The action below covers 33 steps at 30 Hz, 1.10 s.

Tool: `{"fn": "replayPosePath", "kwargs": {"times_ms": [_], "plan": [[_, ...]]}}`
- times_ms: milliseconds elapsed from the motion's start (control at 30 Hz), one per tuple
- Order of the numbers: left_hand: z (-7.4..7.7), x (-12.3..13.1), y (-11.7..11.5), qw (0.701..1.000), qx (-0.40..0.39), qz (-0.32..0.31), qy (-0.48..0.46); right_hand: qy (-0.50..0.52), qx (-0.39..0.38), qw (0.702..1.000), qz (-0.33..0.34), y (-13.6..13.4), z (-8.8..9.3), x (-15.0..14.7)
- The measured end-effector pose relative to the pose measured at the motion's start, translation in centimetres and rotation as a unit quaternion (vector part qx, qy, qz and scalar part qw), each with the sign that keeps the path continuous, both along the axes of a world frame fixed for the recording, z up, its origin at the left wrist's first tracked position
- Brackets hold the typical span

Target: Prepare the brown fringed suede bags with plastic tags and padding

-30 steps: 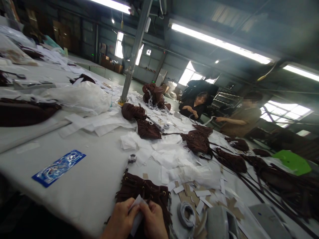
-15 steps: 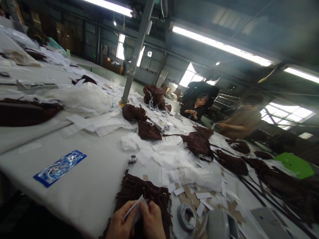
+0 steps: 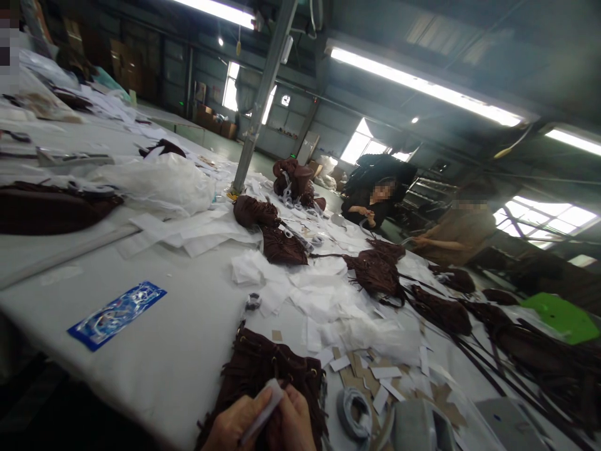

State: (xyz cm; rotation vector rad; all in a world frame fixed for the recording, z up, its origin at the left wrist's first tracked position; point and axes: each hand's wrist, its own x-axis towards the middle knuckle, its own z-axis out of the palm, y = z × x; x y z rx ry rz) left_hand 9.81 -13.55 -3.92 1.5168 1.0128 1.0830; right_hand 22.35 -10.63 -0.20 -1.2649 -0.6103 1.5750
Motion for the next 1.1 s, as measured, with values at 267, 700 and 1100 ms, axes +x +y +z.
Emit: {"fn": "replayPosePath", "kwargs": {"times_ms": [267,700,1100], "plan": [[0.8,-0.2,-0.2,0.998,-0.05,-0.023,-0.024,-0.108,0.063,0.992,0.031,-0.1,-1.0,1.2],[0.6,1.2,1.5,0.941,-0.281,-0.064,-0.177,-0.116,0.053,0.99,0.057,-0.8,-1.4,1.3],[0.8,1.6,-0.1,0.949,-0.281,-0.004,-0.144,-0.33,0.07,0.941,-0.022,-4.0,1.5,6.0]]}}
